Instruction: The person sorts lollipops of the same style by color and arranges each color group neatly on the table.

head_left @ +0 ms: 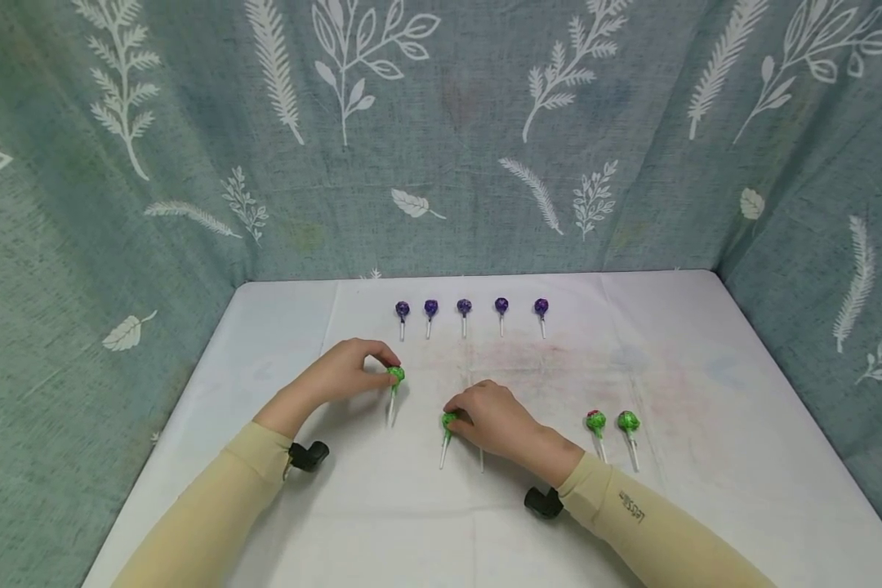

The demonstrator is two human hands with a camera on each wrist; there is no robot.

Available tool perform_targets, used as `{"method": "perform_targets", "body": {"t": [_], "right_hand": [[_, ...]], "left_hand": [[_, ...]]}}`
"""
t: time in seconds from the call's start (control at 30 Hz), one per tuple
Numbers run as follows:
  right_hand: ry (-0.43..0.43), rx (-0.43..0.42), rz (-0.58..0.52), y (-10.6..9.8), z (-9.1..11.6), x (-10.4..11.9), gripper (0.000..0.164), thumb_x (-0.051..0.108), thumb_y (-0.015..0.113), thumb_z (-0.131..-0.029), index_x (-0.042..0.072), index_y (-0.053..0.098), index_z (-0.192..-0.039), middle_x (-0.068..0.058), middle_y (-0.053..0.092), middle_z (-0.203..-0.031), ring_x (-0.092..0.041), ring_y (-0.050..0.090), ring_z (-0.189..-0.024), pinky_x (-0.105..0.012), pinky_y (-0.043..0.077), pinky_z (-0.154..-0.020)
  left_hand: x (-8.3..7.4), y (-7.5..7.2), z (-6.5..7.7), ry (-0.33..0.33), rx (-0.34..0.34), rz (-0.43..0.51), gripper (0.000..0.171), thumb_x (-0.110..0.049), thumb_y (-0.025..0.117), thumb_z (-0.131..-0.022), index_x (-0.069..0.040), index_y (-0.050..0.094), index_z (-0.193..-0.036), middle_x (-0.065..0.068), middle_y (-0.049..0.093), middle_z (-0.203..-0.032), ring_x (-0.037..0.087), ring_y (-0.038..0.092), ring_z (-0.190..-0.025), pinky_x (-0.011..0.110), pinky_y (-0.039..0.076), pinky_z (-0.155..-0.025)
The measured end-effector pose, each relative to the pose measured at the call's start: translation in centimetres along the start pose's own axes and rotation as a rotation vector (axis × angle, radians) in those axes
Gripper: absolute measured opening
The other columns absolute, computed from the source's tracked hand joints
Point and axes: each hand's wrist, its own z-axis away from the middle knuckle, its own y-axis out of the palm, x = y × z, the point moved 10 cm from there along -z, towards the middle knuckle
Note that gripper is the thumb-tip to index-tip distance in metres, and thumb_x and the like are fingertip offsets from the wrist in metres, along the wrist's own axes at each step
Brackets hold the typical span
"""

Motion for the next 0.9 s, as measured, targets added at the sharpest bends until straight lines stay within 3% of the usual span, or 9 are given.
{"method": "perform_targets", "body": {"t": [0.43,0.9], "right_hand": [[0.028,0.031,0.016,0.3,0.1,-0.3,0.025,0.03,0.071,-0.093,0.017,0.075,-0.114,0.006,0.072,-0.107,-0.025,0.062,-0.109,-0.044,0.046,-0.096],[0.026,0.032,0.009,0.2,0.1,-0.3,0.024,0.028,0.071,-0.093,0.017,0.075,-0.114,0.006,0.072,-0.107,-0.022,0.062,-0.105,-0.043,0.046,-0.095]], "left_hand": [[1.9,-1.2,-2.2,-0.066,-0.018,-0.001,0.021,-0.04,0.075,-0.088,-0.029,0.071,-0.106,-0.01,0.067,-0.105,0.019,0.059,-0.108,0.046,0.045,-0.091],[4.0,-0.2,-4.2,-0.144,0.036,0.019,0.028,-0.037,0.075,-0.089,-0.022,0.07,-0.111,-0.004,0.068,-0.109,0.022,0.06,-0.108,0.045,0.048,-0.091]]}}
